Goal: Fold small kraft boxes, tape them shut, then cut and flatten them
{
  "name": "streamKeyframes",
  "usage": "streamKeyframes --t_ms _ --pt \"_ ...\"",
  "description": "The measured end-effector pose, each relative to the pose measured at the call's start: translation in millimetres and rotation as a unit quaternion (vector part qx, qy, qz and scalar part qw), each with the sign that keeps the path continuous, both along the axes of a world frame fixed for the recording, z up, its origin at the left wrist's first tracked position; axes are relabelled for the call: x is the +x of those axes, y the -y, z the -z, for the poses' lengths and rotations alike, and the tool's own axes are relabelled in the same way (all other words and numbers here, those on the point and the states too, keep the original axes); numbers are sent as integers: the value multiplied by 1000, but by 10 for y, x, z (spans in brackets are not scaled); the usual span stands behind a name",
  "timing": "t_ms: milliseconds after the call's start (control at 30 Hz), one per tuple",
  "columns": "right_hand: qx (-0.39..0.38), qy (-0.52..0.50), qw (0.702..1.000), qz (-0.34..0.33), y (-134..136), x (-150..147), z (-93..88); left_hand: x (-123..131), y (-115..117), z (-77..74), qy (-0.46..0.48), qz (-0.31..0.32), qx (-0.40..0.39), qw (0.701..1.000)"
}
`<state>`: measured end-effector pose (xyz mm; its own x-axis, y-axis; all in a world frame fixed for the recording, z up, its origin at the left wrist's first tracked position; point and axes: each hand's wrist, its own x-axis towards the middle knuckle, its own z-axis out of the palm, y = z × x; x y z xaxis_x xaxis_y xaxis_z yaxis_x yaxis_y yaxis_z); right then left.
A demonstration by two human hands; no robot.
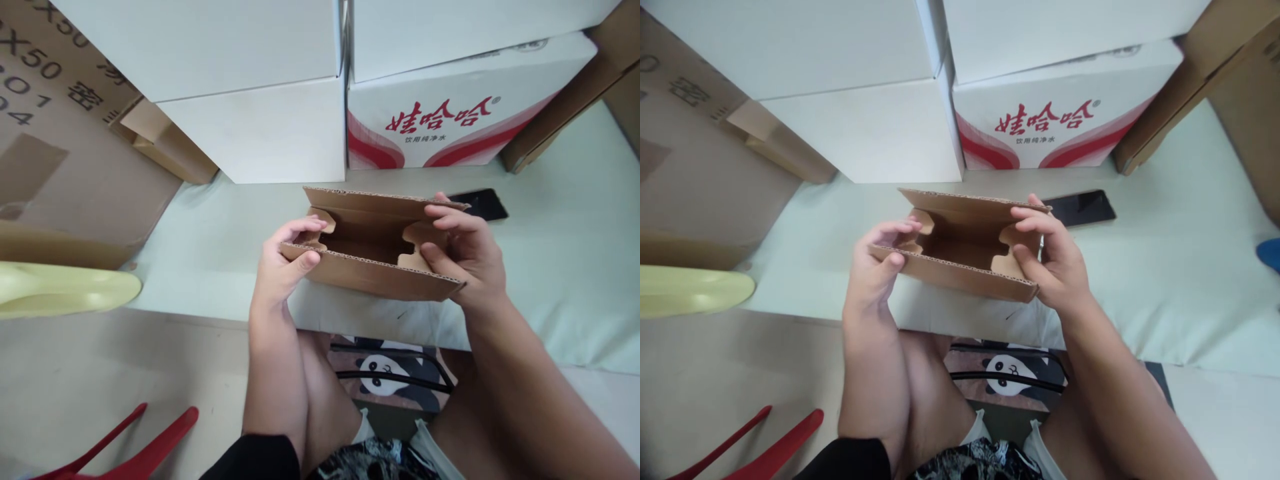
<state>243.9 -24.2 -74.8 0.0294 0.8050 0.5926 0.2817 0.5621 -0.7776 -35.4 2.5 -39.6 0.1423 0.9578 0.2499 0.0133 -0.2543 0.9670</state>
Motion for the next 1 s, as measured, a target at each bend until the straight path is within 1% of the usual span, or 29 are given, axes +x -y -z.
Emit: streamKeyframes --t_ms 133,200,300,400,500,600,733,833,900,1000 --pt "35 -60 995 77 -28 -39 70 44 -41 71 -39 -76 30 996" --pt "37 -80 992 95 -25 -55 73 64 -70 117 -56 -106 50 992" --pt "-18 -79 995 50 13 -54 64 66 -108 187 -61 -132 71 987" --pt "-59 -73 995 32 60 -17 65 44 -125 226 -63 -127 70 987" --pt "-29 -57 998 4 68 45 70 30 -123 212 -80 -111 52 989" --pt "-5 1 999 -39 59 108 79 35 -115 169 -101 -104 27 989" --pt "-17 72 996 -48 111 175 131 62 -112 128 -100 -120 -26 987" --pt "-11 107 991 -77 183 205 181 83 -119 115 -83 -135 -58 986" --pt "12 138 987 -87 219 202 201 96 -126 106 -79 -139 -72 985" --pt "65 184 978 -80 237 165 204 110 -137 94 -74 -138 -84 984"
